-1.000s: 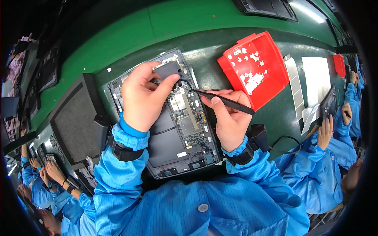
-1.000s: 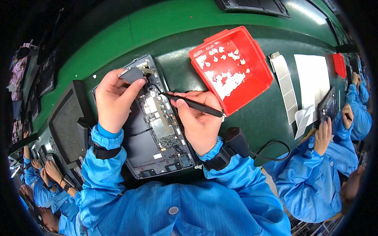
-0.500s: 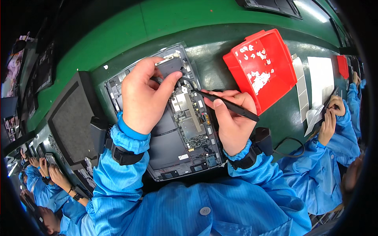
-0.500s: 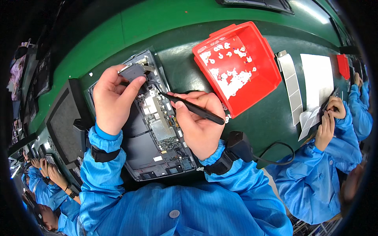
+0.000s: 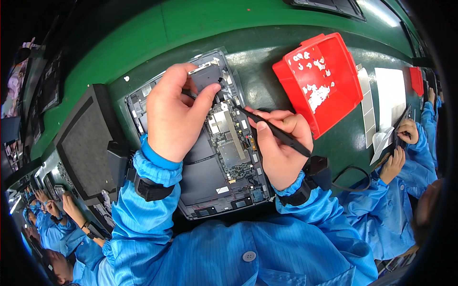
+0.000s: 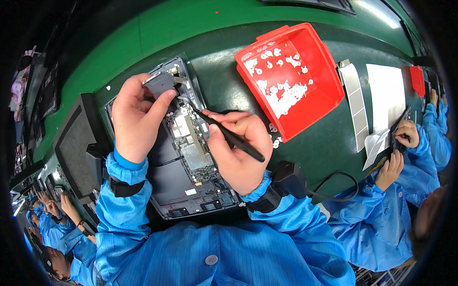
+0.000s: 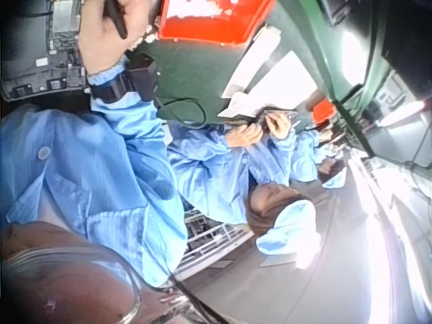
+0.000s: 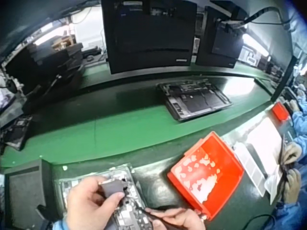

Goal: The person assembles internal circuitry into a laptop chassis by hand, securing the components with screws using a screwdriver and tweezers.

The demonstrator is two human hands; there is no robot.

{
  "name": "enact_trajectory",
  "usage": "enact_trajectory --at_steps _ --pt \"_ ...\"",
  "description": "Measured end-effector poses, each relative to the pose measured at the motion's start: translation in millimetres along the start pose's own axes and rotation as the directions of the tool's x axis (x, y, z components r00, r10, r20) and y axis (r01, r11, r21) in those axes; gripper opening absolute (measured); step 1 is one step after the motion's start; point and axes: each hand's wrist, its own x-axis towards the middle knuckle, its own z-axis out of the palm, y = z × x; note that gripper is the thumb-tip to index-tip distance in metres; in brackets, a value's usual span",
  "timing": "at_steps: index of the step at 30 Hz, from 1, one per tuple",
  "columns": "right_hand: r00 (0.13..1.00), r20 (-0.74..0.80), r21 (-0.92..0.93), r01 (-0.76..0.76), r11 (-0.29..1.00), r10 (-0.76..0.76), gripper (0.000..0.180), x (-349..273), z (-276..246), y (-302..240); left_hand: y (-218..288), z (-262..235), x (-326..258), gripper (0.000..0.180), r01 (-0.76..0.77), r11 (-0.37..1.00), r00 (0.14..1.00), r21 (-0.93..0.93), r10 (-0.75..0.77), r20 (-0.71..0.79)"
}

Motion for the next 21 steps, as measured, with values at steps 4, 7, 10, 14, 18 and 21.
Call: enact_trajectory --at_steps 4,7,10,14,18,21 --pt "0.993 0.068 -0.105 0.107 0.989 -0.100 0.017 -0.5 -0.8 0.9 -1.2 1.7 0.3 0.031 -0.036 0.996 0.999 0.078 0.036 0.004" --pt "0.981 0.081 -0.158 0.186 0.970 -0.175 0.020 -1.1 -1.3 4.7 0.4 1.8 0.5 0.031 -0.062 0.994 0.998 0.090 0.061 0.011" --pt "0.964 0.104 -0.211 0.263 0.941 -0.246 0.022 -0.3 -2.4 4.8 8.2 0.0 -0.4 0.035 -0.029 0.991 0.999 0.128 0.025 0.029" --pt "0.954 0.137 -0.214 0.292 0.932 -0.268 0.021 0.2 -2.7 5.1 20.9 -3.8 -2.0 0.046 0.004 0.973 0.989 0.229 -0.038 0.142" --pt "0.943 0.143 -0.198 0.323 0.925 -0.299 0.021 0.9 -2.0 6.0 20.2 -3.3 -1.9 0.056 -0.096 0.958 0.982 0.269 0.047 0.183" --pt "0.943 0.138 -0.209 0.325 0.922 -0.301 0.021 1.0 -2.3 5.3 21.9 -1.3 -0.9 0.058 -0.118 0.934 0.983 0.338 0.062 0.172"
